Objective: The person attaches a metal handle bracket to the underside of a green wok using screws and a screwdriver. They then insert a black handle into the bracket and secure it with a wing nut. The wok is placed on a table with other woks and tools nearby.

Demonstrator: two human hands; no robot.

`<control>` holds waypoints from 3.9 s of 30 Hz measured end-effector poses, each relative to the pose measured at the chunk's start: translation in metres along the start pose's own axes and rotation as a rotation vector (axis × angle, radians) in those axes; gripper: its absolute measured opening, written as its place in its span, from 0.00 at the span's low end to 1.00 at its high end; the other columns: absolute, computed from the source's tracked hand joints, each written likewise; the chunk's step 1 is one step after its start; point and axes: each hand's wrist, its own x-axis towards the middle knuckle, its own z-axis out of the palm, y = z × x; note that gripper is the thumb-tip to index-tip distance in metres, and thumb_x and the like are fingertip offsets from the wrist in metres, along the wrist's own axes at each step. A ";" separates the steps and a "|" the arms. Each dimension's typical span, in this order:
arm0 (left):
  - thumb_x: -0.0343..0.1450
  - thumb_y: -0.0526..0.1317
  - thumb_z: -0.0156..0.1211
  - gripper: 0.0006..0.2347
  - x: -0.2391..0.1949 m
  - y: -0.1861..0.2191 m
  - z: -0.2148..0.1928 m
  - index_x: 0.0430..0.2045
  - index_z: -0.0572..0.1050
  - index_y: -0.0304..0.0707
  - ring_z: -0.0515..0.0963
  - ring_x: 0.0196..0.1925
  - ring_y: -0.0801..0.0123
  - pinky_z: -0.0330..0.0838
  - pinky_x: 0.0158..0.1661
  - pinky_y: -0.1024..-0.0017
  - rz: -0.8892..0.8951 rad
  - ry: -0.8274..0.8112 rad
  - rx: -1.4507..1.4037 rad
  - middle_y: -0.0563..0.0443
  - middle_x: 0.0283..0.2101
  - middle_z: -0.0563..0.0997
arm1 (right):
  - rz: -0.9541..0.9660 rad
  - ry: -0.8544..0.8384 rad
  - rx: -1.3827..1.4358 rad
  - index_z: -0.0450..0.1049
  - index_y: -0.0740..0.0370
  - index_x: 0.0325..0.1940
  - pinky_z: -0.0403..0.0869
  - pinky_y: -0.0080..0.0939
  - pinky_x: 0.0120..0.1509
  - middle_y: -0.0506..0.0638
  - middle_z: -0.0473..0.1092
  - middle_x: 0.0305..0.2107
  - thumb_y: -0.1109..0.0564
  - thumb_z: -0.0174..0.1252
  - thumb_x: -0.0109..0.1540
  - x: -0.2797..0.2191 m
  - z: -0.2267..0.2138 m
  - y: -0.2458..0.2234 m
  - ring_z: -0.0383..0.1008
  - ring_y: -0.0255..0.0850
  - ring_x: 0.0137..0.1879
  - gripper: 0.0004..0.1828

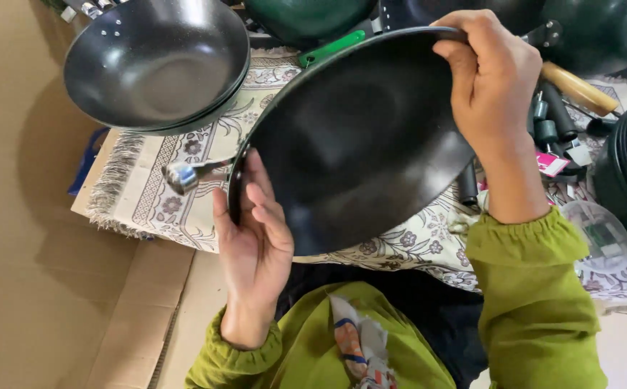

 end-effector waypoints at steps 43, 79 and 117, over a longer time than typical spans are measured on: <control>0.63 0.30 0.60 0.33 0.073 0.062 -0.058 0.68 0.63 0.42 0.78 0.58 0.58 0.72 0.59 0.66 0.465 0.339 1.292 0.39 0.61 0.76 | 0.248 -0.783 -0.058 0.71 0.55 0.70 0.70 0.62 0.55 0.62 0.73 0.56 0.45 0.56 0.70 -0.049 0.191 0.126 0.72 0.64 0.58 0.25; 0.67 0.29 0.51 0.34 0.064 0.073 -0.069 0.74 0.55 0.43 0.79 0.57 0.58 0.85 0.48 0.64 0.505 0.387 1.648 0.39 0.63 0.71 | 0.843 -0.613 -0.496 0.76 0.62 0.61 0.76 0.66 0.50 0.66 0.72 0.44 0.47 0.59 0.64 -0.226 0.027 0.211 0.78 0.68 0.48 0.24; 0.79 0.47 0.56 0.12 0.066 0.072 -0.079 0.42 0.77 0.38 0.66 0.43 0.76 0.62 0.48 0.76 0.717 0.027 1.637 0.59 0.37 0.69 | 0.257 -0.743 0.390 0.77 0.58 0.57 0.68 0.46 0.52 0.47 0.77 0.43 0.52 0.64 0.64 -0.046 0.099 -0.003 0.76 0.44 0.47 0.18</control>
